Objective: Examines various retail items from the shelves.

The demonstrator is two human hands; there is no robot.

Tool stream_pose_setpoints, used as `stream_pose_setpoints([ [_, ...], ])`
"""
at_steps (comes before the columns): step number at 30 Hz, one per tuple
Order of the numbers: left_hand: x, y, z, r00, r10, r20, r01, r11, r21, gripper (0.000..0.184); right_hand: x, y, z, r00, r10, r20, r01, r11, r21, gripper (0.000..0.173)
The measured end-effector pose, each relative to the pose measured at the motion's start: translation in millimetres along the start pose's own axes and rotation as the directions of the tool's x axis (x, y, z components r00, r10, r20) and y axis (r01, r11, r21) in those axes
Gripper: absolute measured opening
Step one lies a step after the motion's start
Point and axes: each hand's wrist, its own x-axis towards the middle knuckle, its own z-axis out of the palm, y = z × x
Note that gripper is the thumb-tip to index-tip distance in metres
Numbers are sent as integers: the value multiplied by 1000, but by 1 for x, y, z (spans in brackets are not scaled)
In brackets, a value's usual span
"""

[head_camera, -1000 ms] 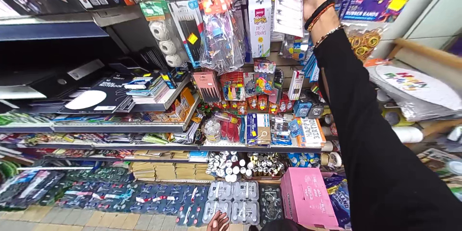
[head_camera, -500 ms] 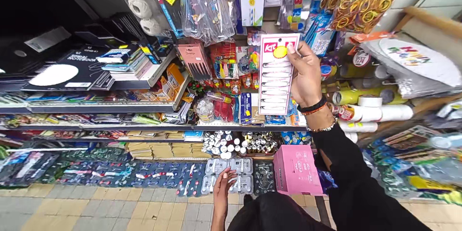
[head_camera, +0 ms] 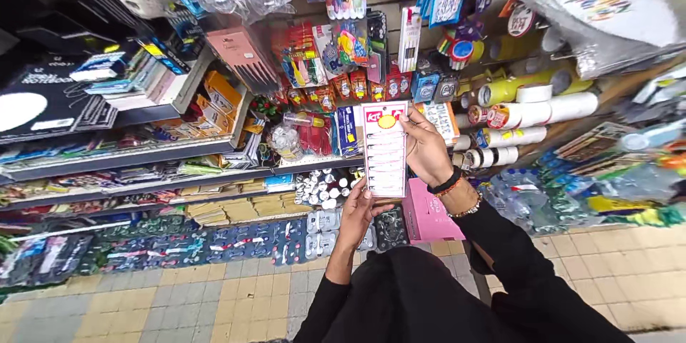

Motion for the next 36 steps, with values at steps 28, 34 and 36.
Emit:
stream_pose_setpoints([
  [28,-17,1,-4,998,33,-47,-30,998,60,42,-6,-17,5,1000,-10,1,10,992,-126,31],
  [34,-16,0,-5,999,27,-47,-24,998,60,42,-6,-15,2,1000,-16,-2,15,986,-164,33],
  [36,-16,0,-5,998,24,-56,-21,997,68,42,-7,-15,3,1000,-10,-7,9,984,-178,33],
])
